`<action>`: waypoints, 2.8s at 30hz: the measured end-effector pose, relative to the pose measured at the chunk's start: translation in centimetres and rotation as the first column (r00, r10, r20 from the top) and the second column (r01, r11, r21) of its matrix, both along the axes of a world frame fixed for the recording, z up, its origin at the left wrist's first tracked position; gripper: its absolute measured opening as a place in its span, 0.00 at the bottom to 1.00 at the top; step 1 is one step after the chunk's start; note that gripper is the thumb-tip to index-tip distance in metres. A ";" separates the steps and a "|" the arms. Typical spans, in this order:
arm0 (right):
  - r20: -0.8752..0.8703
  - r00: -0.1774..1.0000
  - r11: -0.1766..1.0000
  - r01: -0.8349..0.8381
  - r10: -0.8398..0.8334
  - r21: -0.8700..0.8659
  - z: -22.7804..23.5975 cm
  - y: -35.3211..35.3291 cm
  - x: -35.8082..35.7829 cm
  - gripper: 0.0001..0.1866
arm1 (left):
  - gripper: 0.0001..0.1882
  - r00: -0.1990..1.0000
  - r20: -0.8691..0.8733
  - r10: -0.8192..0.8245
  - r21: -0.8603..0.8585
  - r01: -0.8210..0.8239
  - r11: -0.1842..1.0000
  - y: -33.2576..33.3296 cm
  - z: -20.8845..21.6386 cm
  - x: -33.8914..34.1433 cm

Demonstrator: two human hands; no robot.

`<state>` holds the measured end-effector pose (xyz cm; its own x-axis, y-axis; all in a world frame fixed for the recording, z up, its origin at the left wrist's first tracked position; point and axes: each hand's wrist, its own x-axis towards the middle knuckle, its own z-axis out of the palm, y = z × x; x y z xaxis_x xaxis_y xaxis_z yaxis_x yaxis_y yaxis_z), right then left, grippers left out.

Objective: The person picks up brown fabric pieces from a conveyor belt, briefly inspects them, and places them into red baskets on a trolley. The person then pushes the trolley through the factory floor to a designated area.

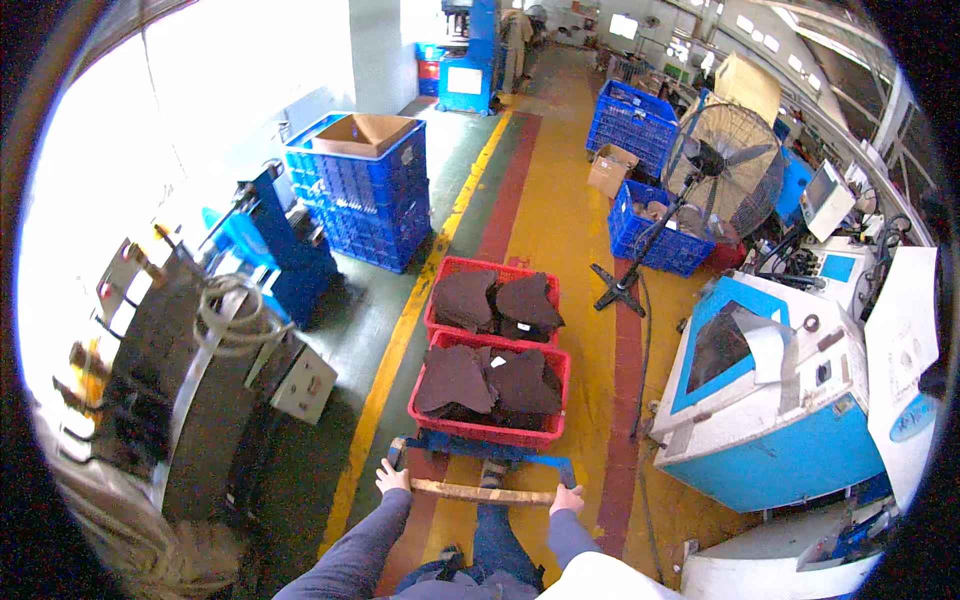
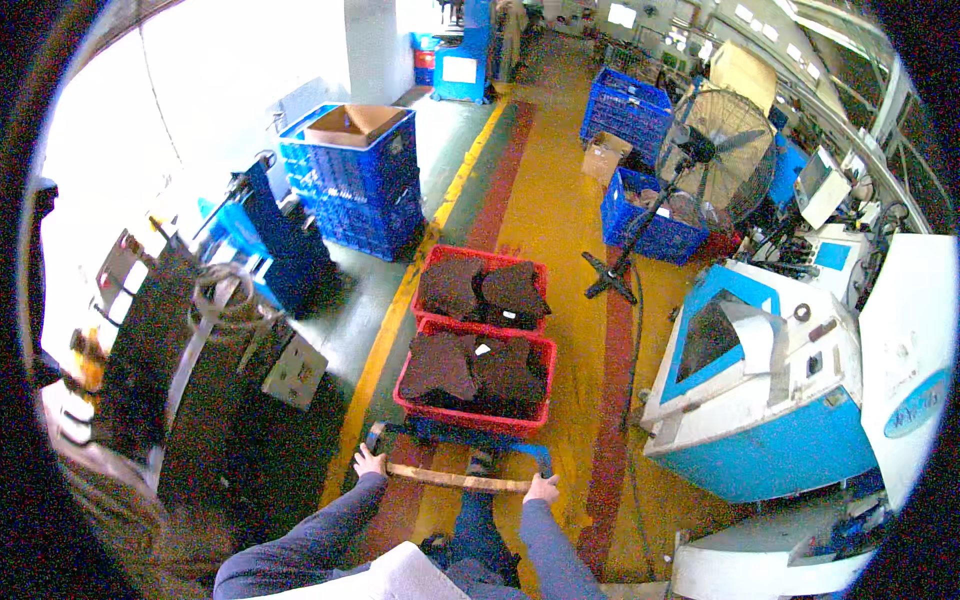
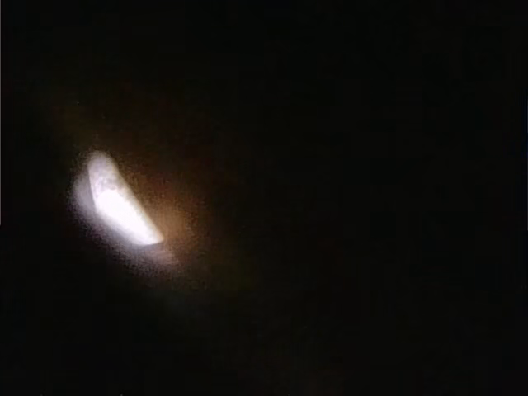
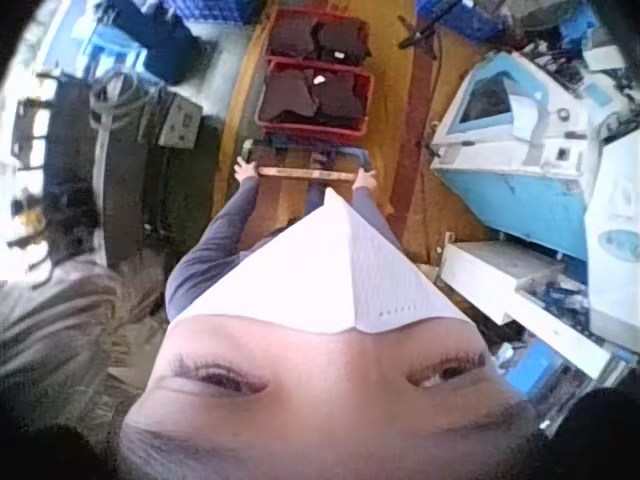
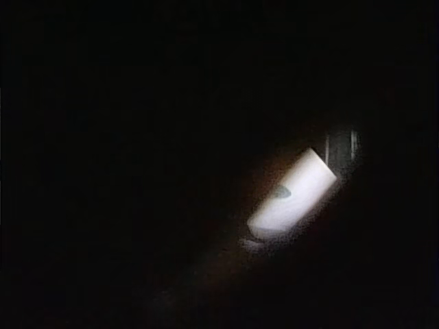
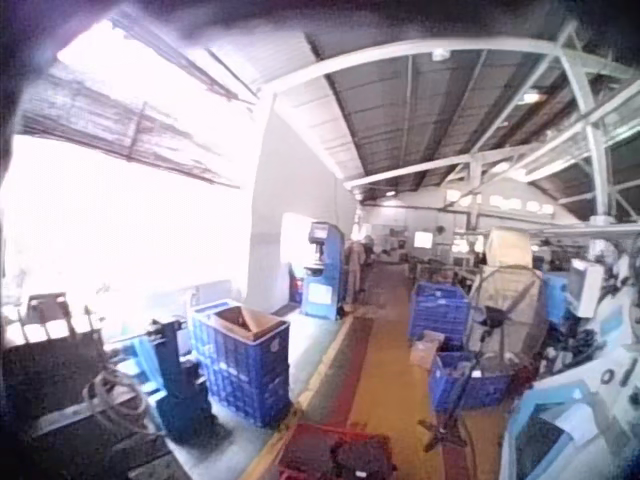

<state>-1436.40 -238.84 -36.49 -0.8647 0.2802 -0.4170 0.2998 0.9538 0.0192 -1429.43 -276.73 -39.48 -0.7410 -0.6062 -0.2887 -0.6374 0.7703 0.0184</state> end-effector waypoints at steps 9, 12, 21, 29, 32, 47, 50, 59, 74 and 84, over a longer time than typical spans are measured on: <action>0.007 0.997 0.995 -0.079 0.078 0.063 -1.1 -3.8 -30.0 0.11 | 0.10 0.998 0.055 0.008 0.052 -0.010 0.999 -4.8 0.0 -30.4; 0.052 0.997 0.998 -0.065 0.064 0.011 -1.3 -4.5 -39.5 0.11 | 0.10 0.997 0.072 -0.016 -0.009 0.017 1.000 -5.2 -0.4 -39.7; -0.004 0.926 0.777 0.315 -0.378 -0.545 -8.4 -5.1 -67.7 0.27 | 0.08 0.986 0.138 -0.090 0.022 0.087 0.996 -8.4 0.4 -70.0; 0.358 0.567 0.164 0.671 -0.742 -0.723 -0.9 -14.6 -95.9 0.31 | 0.09 0.993 0.105 -0.048 0.035 0.045 0.998 -14.5 -1.2 -95.4; 0.115 0.606 0.403 0.647 -0.787 -0.648 -9.1 -13.0 -105.2 0.30 | 0.09 0.991 0.048 -0.123 0.013 0.122 0.992 -16.1 -0.9 -106.5; 0.102 0.665 0.565 0.697 -0.740 -0.441 -6.6 -21.4 -154.0 0.25 | 0.16 0.990 -0.136 -0.017 -0.032 0.013 0.999 -23.7 -5.5 -154.6; 0.294 0.385 0.138 0.780 -0.875 -0.610 -0.4 -24.5 -163.7 0.25 | 0.16 0.998 -0.034 -0.050 -0.029 0.049 0.998 -24.2 -4.9 -164.8; 0.248 0.932 0.949 0.296 -0.263 -0.105 -4.8 -25.5 -191.9 0.25 | 0.12 0.985 0.064 -0.157 0.006 0.157 0.988 -27.4 -3.1 -196.4; 0.269 0.745 0.748 0.654 -0.610 -0.115 -7.7 -29.8 -241.0 0.30 | 0.14 0.988 -0.013 -0.154 0.006 0.154 0.988 -31.4 -5.4 -246.9; 0.361 0.930 0.992 0.020 -0.064 0.126 -2.6 -32.6 -273.7 0.32 | 0.22 0.999 -0.040 -0.030 0.111 0.035 0.993 -33.3 -7.4 -280.7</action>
<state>-1710.13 -271.43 -39.07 -0.6461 0.3796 -0.6622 0.2905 0.9246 0.2466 -1710.14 -309.98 -46.88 -0.7716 -0.5472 -0.3245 -0.6092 0.7825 0.1291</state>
